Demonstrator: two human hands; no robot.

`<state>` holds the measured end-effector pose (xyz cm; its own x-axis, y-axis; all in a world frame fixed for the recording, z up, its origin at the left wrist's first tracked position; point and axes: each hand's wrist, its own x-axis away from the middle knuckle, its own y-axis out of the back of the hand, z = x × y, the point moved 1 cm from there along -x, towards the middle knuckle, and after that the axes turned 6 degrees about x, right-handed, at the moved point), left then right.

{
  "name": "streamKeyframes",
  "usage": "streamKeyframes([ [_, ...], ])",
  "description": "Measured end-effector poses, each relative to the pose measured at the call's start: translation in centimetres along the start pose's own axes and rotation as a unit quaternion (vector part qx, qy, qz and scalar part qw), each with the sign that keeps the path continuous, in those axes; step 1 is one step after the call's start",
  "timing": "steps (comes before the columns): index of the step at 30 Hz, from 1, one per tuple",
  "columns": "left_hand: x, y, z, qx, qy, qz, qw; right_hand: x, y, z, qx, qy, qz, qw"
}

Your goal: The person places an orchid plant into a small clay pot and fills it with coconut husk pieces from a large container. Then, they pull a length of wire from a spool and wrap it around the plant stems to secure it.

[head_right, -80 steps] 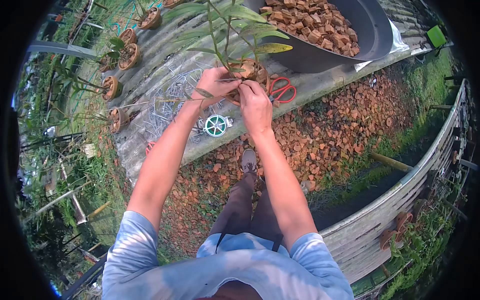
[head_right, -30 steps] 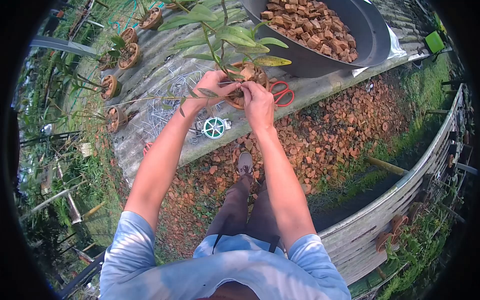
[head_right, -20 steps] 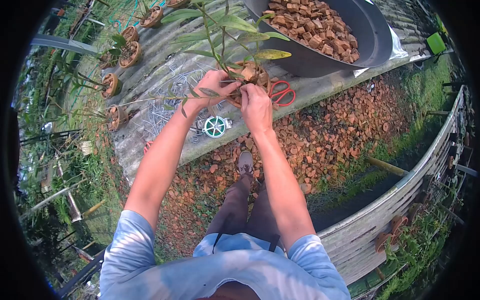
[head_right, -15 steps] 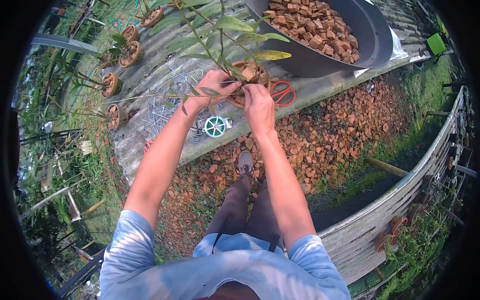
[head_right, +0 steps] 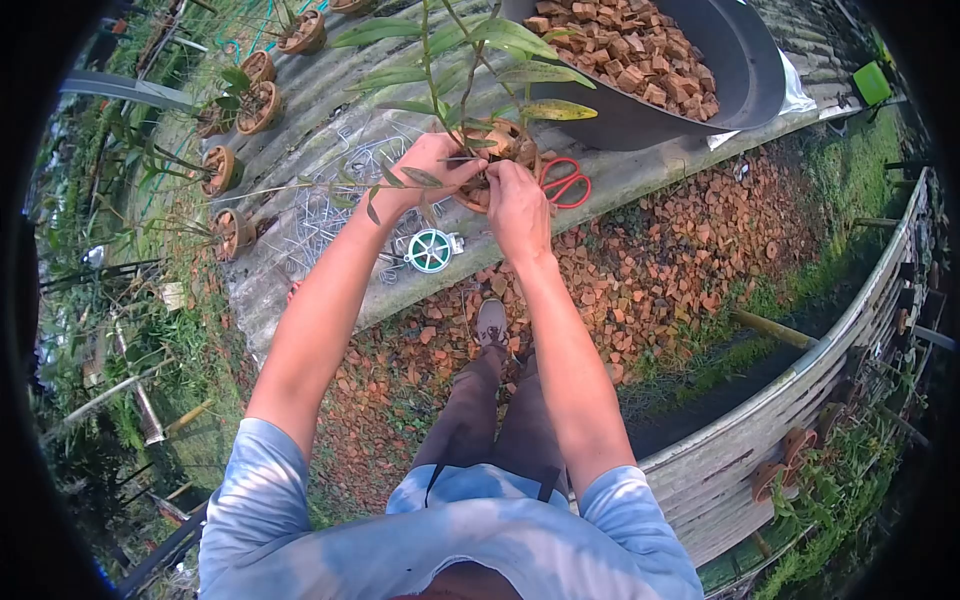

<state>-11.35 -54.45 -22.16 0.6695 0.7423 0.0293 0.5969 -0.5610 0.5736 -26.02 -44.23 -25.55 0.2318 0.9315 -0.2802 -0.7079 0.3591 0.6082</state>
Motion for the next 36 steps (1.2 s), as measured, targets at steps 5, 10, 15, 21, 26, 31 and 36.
streamKeyframes([
  [5, -0.1, -0.1, 0.5, -0.066, 0.029, 0.005, 0.997, -0.5, -0.1, 0.5, 0.0, -0.048, -0.012, 0.999],
  [10, -0.2, 0.2, 0.0, -0.03, 0.002, 0.005, 1.0, -0.7, -0.4, 0.5, -0.002, -0.071, -0.013, 0.997],
  [15, -0.3, 0.1, 0.7, -0.051, 0.026, 0.019, 0.998, -0.6, -1.0, 0.6, 0.036, -0.053, -0.041, 0.997],
  [21, -0.2, 0.1, 0.8, -0.057, 0.045, 0.024, 0.997, -0.7, -1.1, 1.2, 0.027, -0.107, -0.022, 0.994],
  [26, -0.1, 0.2, 0.5, -0.041, -0.002, 0.007, 0.999, -1.5, -1.1, 0.8, -0.055, -0.203, -0.012, 0.977],
  [31, -0.1, 0.0, 1.1, -0.036, -0.008, 0.011, 0.999, -1.6, -1.0, 0.8, -0.1, -0.252, 0.014, 0.962],
  [36, -0.3, 0.2, 0.3, -0.021, 0.023, 0.027, 0.999, -0.4, -0.9, 0.2, -0.121, -0.171, 0.009, 0.978],
])
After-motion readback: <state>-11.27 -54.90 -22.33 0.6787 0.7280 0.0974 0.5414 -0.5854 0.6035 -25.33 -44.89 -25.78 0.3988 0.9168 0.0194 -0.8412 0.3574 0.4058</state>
